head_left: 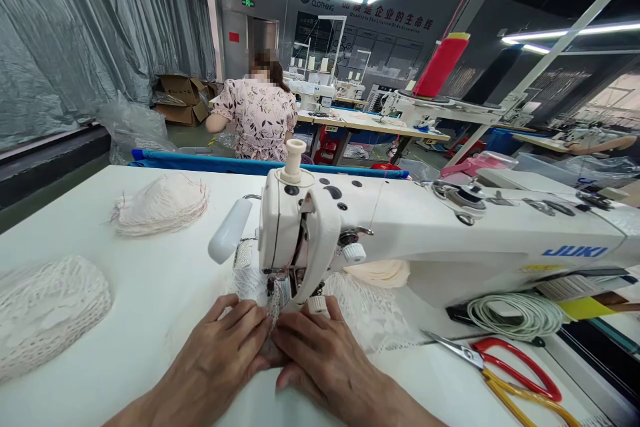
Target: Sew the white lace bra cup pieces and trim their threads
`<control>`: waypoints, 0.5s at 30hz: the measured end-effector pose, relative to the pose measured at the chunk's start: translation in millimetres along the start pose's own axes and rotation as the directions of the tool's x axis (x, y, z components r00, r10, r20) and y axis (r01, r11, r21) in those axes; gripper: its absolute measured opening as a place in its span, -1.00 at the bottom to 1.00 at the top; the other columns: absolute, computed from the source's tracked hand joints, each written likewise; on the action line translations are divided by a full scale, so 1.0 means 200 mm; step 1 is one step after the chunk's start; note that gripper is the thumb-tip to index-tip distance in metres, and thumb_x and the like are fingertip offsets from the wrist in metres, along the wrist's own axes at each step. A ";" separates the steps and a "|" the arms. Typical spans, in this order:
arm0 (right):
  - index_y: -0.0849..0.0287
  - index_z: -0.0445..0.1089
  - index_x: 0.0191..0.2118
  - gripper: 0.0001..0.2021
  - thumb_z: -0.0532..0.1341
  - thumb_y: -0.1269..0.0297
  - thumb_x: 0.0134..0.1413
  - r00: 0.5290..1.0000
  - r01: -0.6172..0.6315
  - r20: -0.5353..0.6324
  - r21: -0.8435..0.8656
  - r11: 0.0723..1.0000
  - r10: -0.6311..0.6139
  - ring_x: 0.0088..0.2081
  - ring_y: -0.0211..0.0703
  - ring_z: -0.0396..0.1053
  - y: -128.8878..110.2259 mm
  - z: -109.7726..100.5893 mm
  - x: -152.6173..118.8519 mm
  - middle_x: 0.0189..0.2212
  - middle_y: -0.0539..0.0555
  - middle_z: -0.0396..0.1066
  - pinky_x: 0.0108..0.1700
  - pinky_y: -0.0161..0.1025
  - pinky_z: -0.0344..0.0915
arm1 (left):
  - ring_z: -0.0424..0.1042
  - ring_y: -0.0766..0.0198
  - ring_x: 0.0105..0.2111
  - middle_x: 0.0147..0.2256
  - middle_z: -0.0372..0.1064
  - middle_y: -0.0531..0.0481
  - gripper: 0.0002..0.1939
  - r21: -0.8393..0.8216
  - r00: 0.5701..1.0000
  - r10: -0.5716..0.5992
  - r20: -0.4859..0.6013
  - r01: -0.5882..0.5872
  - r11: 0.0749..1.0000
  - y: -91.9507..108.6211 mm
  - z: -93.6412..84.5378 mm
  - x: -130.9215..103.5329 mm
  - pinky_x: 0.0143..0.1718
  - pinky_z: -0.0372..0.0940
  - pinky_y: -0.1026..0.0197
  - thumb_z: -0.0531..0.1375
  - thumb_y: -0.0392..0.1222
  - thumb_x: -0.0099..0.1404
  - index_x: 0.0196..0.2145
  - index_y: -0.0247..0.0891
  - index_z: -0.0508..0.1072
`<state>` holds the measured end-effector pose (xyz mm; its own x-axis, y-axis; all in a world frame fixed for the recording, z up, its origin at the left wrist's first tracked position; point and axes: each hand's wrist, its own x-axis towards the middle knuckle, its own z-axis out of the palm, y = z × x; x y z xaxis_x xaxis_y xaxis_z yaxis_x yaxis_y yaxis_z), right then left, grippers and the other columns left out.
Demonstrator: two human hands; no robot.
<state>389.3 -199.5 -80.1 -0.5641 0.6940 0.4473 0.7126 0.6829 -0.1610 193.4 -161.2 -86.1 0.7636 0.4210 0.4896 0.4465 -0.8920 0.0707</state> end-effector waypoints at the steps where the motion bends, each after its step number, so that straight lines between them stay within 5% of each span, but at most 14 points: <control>1: 0.18 0.35 -0.24 -0.64 0.00 0.00 0.23 1.000 -0.006 -0.006 -0.004 1.000 0.006 -0.30 -0.18 0.26 0.00 0.00 0.00 -0.28 0.03 0.40 -0.16 -0.16 0.02 | 0.33 0.23 -0.27 -0.33 0.40 0.01 -0.77 -0.012 1.000 -0.005 -0.002 0.005 1.000 0.00 0.00 0.00 -0.15 0.16 0.10 -0.05 -0.31 0.39 -0.21 -0.28 0.40; 15: 0.22 0.31 -0.04 -0.61 -0.07 0.05 0.29 0.994 -0.080 -0.080 -0.091 0.993 0.073 -0.25 -0.06 0.31 0.04 0.07 0.02 -0.28 0.17 0.46 -0.16 -0.07 0.06 | 0.34 0.17 -0.24 -0.28 0.32 0.00 -0.74 -0.029 0.991 -0.126 0.035 0.127 0.992 -0.07 0.05 0.02 -0.08 0.13 0.02 -0.06 -0.37 0.33 -0.12 -0.23 0.34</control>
<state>387.3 -188.3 -92.1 -0.4751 0.7217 0.5034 0.7906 0.6013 -0.1158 195.1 -146.2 -93.7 0.7174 0.5354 0.4458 0.5260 -0.8358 0.1572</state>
